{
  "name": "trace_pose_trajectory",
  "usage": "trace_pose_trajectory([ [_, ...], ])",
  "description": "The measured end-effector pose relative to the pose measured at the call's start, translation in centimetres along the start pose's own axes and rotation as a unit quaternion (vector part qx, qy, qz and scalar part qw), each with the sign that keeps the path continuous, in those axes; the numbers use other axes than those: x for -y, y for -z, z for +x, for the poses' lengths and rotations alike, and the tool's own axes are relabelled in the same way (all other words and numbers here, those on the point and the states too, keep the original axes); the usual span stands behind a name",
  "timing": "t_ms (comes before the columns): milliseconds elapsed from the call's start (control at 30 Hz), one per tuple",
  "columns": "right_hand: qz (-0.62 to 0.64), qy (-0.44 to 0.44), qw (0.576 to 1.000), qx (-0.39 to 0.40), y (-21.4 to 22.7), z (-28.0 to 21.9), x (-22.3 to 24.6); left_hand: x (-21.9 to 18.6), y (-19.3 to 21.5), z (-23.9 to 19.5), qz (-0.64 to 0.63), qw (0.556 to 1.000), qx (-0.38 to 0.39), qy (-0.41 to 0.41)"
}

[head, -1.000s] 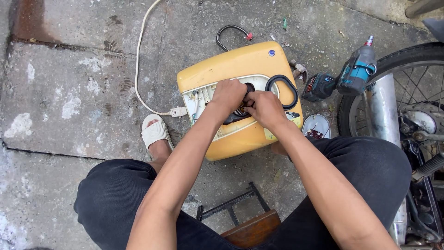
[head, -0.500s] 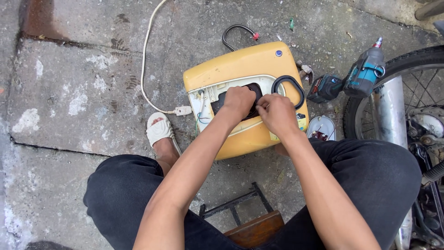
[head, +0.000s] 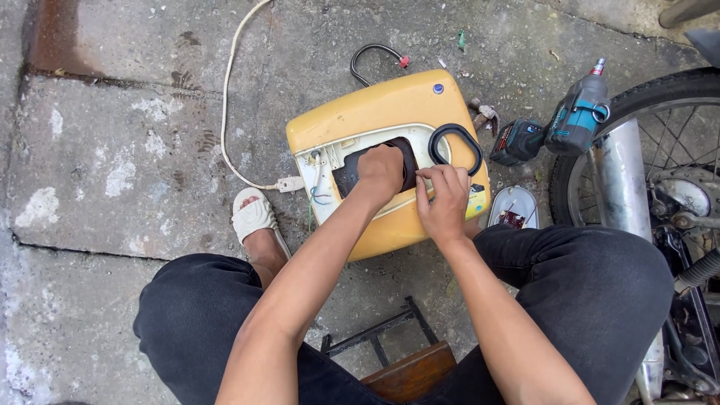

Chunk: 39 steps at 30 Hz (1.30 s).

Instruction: The person uses a power drill to remove screws from a yellow appliance, then removes the internal heating element and a rubber gasket. They place the gasket onto the heating element and hold the assembly.

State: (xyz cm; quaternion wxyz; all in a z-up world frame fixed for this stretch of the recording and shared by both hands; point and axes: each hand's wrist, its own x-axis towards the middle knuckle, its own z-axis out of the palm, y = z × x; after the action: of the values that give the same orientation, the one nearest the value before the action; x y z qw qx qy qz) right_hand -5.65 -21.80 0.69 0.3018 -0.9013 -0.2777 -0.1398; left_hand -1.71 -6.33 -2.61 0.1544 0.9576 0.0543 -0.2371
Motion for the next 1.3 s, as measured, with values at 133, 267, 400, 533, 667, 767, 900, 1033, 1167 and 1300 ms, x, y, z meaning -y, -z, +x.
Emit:
trace_pose_trajectory([
  [133, -0.009, 0.001, 1.0, -0.005, -0.2, 0.0, 0.0, -1.1, 5.0, -1.2, -0.145, 0.959, 0.123, 0.212],
  [267, -0.02, 0.007, 1.0, -0.01, -0.1, 0.0, 0.0, -0.4, 4.8, -1.1, -0.22, 0.939, 0.14, 0.226],
  [400, -0.024, 0.012, 1.0, -0.015, -0.3, 0.1, 0.1, 0.8, 2.2, -0.2, -0.207, 0.952, 0.061, 0.218],
  [533, -0.024, 0.01, 1.0, -0.012, -0.4, -0.1, -0.2, 1.9, 1.4, -1.3, -0.15, 0.986, -0.045, 0.053],
  [667, -0.022, 0.009, 1.0, -0.012, -0.3, -0.3, -0.2, 1.6, 2.9, -3.6, -0.164, 0.984, -0.072, 0.016],
  [767, -0.029, 0.012, 0.999, -0.012, -0.4, -0.2, -0.3, 3.2, 1.7, -1.9, -0.14, 0.985, -0.1, -0.024],
  [900, -0.026, 0.013, 1.0, -0.011, -0.3, -0.2, -0.3, 3.4, 2.2, -3.3, -0.099, 0.988, -0.109, -0.056],
  [1033, -0.03, 0.016, 0.999, -0.015, -0.5, -0.1, -0.5, 3.6, 2.5, -4.2, -0.099, 0.987, -0.104, -0.073],
  [1167, -0.027, 0.011, 1.0, -0.011, -0.4, -0.2, -0.3, 3.8, 3.0, -5.4, -0.128, 0.983, -0.11, -0.071],
  [1300, -0.028, 0.013, 0.999, -0.013, -0.3, 0.0, -0.1, 3.9, 3.6, -6.5, -0.17, 0.979, -0.102, -0.045],
])
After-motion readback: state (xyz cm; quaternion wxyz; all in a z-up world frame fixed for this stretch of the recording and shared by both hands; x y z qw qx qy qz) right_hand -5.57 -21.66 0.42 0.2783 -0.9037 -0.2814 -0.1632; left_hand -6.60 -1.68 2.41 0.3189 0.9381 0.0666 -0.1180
